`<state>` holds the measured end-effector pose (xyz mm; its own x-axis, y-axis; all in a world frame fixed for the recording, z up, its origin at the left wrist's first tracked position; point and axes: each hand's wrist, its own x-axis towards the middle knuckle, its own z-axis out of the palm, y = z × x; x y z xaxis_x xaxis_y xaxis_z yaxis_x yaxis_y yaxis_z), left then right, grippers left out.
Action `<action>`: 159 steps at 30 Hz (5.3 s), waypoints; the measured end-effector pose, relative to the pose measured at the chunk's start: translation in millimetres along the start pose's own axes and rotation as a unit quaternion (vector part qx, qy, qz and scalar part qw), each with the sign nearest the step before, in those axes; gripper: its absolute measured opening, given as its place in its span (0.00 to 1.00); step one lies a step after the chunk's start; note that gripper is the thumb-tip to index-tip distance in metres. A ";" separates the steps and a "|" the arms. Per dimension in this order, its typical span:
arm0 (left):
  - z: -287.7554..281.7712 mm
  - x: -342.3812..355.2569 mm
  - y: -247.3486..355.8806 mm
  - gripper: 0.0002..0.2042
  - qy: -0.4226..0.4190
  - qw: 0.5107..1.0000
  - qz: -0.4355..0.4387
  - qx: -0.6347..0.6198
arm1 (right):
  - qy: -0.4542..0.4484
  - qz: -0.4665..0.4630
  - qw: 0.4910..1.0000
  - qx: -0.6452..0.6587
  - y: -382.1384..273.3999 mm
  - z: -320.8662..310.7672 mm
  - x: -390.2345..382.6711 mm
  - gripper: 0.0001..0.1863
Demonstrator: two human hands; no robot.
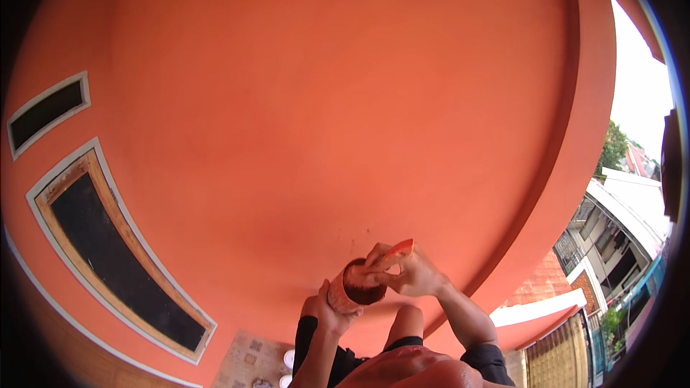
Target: The person paints a ceiling with red paint using a paintbrush and a small paint container. They repeatedly dip the brush into the container and apply paint to the ceiling surface in a continuous motion.
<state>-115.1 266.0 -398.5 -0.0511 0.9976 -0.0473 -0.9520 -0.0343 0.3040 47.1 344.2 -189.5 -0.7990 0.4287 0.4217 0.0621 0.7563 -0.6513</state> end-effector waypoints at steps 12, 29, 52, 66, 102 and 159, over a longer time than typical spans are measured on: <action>-63.7 12.6 -50.8 0.31 0.069 0.997 0.014 -0.041 | 0.032 0.062 0.996 0.058 74.5 36.3 -43.6 0.08; -52.4 7.5 -46.0 0.28 0.062 0.998 0.012 -0.008 | -0.038 -0.059 0.980 -0.188 79.8 69.4 -34.2 0.12; -68.9 15.2 -46.7 0.31 -0.032 0.999 0.009 -0.043 | 0.093 -0.195 0.943 -0.252 93.3 56.8 -42.6 0.15; -70.4 20.6 -60.3 0.28 0.073 0.996 0.055 -0.021 | 0.202 -0.050 0.953 -0.220 76.6 59.6 -57.6 0.08; -7.1 -8.3 -31.5 0.27 -0.017 0.998 0.067 -0.011 | 0.112 -0.123 0.934 -0.317 -8.4 21.8 -43.1 0.12; 57.1 30.8 -12.7 0.33 0.015 0.999 0.045 -0.005 | 0.326 0.102 0.773 0.535 52.8 -15.1 -54.7 0.13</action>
<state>-87.5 300.6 -349.5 -0.1456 0.9881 -0.0495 -0.9462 -0.1245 0.2986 103.1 368.2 -237.4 -0.3452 0.9069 0.2417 -0.6611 -0.0522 -0.7484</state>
